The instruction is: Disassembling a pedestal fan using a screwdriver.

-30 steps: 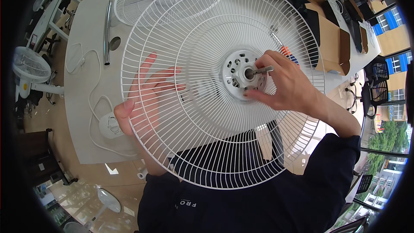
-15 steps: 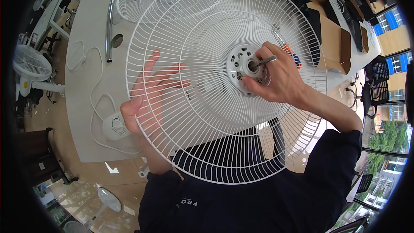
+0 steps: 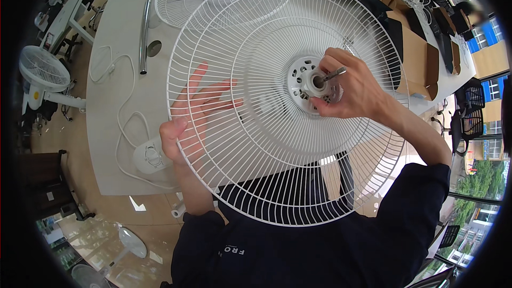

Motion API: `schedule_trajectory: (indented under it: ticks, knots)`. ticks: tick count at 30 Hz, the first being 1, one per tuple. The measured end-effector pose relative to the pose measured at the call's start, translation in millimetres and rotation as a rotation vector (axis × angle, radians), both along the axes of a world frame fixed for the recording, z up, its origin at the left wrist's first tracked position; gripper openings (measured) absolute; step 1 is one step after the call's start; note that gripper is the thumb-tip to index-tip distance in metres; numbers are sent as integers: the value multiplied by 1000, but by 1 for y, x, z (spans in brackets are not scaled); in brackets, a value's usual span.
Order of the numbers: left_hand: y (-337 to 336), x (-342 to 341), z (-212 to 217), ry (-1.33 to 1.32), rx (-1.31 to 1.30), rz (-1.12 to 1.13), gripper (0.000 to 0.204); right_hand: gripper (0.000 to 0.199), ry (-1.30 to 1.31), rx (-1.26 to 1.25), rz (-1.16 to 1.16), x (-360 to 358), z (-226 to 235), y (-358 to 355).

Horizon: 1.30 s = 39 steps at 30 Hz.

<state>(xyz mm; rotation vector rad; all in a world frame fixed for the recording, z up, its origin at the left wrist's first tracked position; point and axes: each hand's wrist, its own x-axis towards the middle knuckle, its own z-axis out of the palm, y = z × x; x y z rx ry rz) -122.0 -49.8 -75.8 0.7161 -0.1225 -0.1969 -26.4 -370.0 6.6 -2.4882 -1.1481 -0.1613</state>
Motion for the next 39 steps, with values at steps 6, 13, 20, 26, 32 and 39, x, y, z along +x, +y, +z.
schedule_trajectory:
  ticks: [6,13,20,26,32,39]
  knots:
    - [-10,14,4,-3,7,8,99,51,186,-28,-146,-10,10,1]
    - [-7,13,7,-9,8,21,100,57,180,-290,-135,-12,16,6]
    - [1,20,10,-11,10,30,101,46,101,-197,-75,4,6,5]
    - [6,26,12,-6,11,46,102,44,49,-173,190,29,7,2]
    - [4,27,14,-13,7,34,103,44,96,-172,417,52,9,3]
    - [-1,36,16,-9,-112,50,100,59,-76,-292,4,9,24,-6]
